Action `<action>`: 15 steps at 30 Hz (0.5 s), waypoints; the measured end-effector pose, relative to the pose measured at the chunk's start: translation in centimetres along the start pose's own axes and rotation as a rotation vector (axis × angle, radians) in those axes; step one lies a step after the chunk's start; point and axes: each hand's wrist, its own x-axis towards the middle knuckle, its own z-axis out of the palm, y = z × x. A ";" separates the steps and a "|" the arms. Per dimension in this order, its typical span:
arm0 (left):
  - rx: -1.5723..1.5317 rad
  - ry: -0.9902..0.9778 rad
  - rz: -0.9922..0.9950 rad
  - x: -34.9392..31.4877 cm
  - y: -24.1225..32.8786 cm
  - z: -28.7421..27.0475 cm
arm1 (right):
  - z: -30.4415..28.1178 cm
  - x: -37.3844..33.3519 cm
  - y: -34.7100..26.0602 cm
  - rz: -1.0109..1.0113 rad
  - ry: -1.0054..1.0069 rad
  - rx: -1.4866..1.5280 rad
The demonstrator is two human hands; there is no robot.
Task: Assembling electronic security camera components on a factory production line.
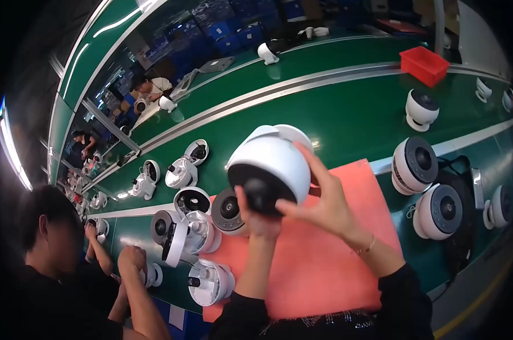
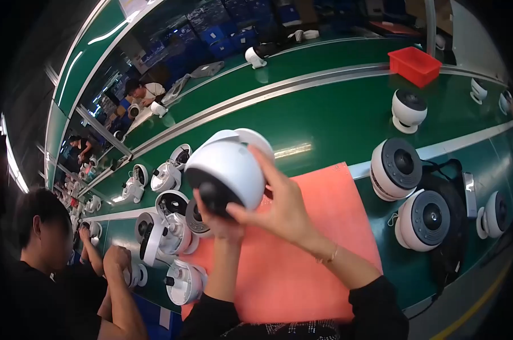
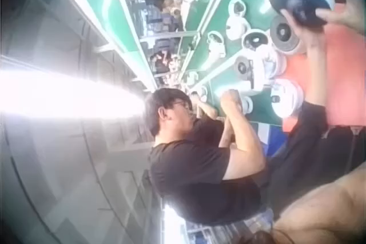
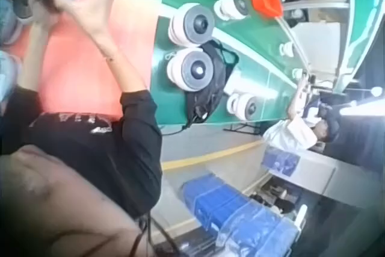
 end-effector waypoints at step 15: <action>1.535 0.513 0.493 -7.0 1.7 -9.6 | -7.5 7.6 16.4 0.567 0.442 0.440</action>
